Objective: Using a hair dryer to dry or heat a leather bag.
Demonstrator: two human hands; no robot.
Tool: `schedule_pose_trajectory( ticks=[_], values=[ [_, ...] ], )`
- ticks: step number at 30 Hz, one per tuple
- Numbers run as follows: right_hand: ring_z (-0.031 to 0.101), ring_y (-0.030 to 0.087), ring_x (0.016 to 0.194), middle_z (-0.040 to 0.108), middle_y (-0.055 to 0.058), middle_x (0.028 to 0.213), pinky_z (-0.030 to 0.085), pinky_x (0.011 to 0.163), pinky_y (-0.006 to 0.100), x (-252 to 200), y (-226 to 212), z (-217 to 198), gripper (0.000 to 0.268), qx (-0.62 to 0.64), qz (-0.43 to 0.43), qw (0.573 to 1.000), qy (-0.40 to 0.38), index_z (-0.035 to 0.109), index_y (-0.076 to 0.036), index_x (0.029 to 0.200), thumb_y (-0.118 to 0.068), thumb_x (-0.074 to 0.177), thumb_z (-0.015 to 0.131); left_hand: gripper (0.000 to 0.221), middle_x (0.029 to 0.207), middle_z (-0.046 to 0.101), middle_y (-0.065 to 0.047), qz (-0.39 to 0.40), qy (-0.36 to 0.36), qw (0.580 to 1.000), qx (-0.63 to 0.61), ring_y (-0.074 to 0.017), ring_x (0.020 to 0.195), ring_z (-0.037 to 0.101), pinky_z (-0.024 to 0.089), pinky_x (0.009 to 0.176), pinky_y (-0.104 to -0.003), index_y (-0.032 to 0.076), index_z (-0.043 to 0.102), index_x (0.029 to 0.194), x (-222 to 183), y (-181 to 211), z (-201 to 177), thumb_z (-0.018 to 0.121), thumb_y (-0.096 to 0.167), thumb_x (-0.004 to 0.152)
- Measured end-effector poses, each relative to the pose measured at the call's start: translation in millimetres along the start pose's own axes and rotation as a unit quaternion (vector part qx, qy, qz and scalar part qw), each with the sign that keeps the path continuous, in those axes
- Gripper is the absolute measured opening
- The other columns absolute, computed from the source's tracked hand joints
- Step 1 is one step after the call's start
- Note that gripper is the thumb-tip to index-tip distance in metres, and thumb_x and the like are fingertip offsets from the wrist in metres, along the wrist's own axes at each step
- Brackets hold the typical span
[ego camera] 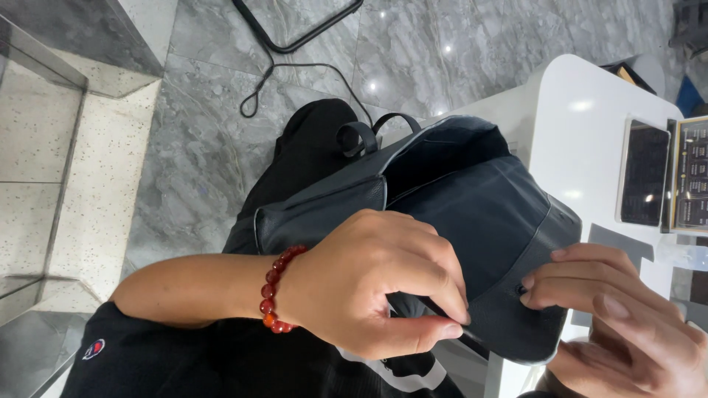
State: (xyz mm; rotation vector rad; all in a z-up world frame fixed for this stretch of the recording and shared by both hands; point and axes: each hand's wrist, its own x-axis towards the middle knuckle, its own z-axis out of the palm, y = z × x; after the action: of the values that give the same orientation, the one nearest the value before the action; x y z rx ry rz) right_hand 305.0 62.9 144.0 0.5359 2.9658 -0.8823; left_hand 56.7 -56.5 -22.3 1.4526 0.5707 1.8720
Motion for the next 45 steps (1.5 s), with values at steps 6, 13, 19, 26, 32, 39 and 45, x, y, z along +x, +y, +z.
schedule_pose_trajectory(
  ticks=[6, 13, 19, 26, 32, 39, 45],
  values=[
    [0.080, 0.029, 0.097, 0.077, 0.011, 0.098, 0.053, 0.105, 0.060, 1.4, 0.7, -4.4, 0.096, -0.005, -0.008, 1.000, -0.023, 0.030, -0.028, 0.158, -0.016, 0.077, 0.081, 0.003, 0.093, 0.074, 0.002, -0.071, -0.054, 0.995, -0.034, -0.0109, 0.084, 0.074, 0.056, 0.075, -0.024, 0.012, 0.072, 0.093, 7.6, 7.3, -5.4, 0.074, 0.015, 0.093],
    [0.080, 0.030, 0.097, 0.077, 0.012, 0.098, 0.054, 0.106, 0.060, -1.4, 2.6, -6.4, 0.097, -0.014, -0.006, 0.999, -0.031, 0.031, -0.028, 0.159, -0.012, 0.076, 0.080, 0.009, 0.087, 0.074, 0.003, -0.064, -0.052, 0.997, 0.001, -0.0101, 0.077, 0.072, 0.052, 0.070, -0.026, 0.014, 0.073, 0.090, 12.5, 8.9, -5.6, 0.078, 0.022, 0.090],
    [0.079, 0.030, 0.094, 0.076, 0.011, 0.095, 0.055, 0.103, 0.059, 4.6, -4.8, -1.1, 0.094, -0.038, -0.015, 0.999, -0.023, 0.030, -0.026, 0.157, -0.007, 0.078, 0.077, 0.008, 0.090, 0.075, 0.004, -0.084, -0.076, 0.993, -0.031, -0.0086, 0.080, 0.074, 0.053, 0.073, -0.022, 0.013, 0.073, 0.088, 8.5, 4.1, -9.4, 0.074, 0.019, 0.092],
    [0.080, 0.030, 0.092, 0.076, 0.011, 0.092, 0.056, 0.101, 0.058, 9.6, -17.0, 11.3, 0.091, -0.030, 0.008, 0.999, 0.024, 0.033, -0.028, 0.155, -0.007, 0.079, 0.078, 0.014, 0.097, 0.072, 0.001, -0.023, -0.059, 0.998, 0.006, -0.0150, 0.086, 0.071, 0.048, 0.073, -0.028, 0.011, 0.072, 0.097, 16.0, 10.9, -10.4, 0.075, 0.012, 0.084],
    [0.079, 0.028, 0.089, 0.075, 0.010, 0.087, 0.057, 0.100, 0.056, 14.6, -27.8, 27.1, 0.089, -0.033, 0.026, 0.995, 0.085, 0.039, -0.029, 0.153, -0.006, 0.076, 0.079, 0.018, 0.097, 0.071, 0.005, 0.088, -0.021, 0.988, 0.124, -0.0119, 0.084, 0.069, 0.046, 0.076, -0.031, 0.015, 0.071, 0.095, 14.8, 8.8, -9.4, 0.079, 0.006, 0.082],
    [0.078, 0.027, 0.086, 0.074, 0.008, 0.083, 0.059, 0.095, 0.053, 25.1, -35.6, 35.6, 0.076, -0.044, 0.016, 0.990, 0.130, 0.044, -0.023, 0.145, -0.008, 0.079, 0.078, 0.017, 0.100, 0.072, 0.004, 0.132, -0.033, 0.978, 0.158, -0.0130, 0.091, 0.072, 0.048, 0.076, -0.029, 0.014, 0.072, 0.100, 22.2, 15.8, -6.4, 0.083, 0.012, 0.087],
    [0.078, 0.028, 0.087, 0.074, 0.010, 0.084, 0.059, 0.091, 0.052, 30.8, -33.4, 35.7, 0.067, -0.031, -0.025, 0.990, 0.136, 0.048, -0.019, 0.140, -0.012, 0.080, 0.078, 0.013, 0.104, 0.071, 0.006, 0.131, -0.033, 0.975, 0.176, -0.0106, 0.096, 0.072, 0.049, 0.078, -0.027, 0.016, 0.073, 0.105, 22.2, 18.3, 2.6, 0.083, 0.015, 0.097]
  ],
)
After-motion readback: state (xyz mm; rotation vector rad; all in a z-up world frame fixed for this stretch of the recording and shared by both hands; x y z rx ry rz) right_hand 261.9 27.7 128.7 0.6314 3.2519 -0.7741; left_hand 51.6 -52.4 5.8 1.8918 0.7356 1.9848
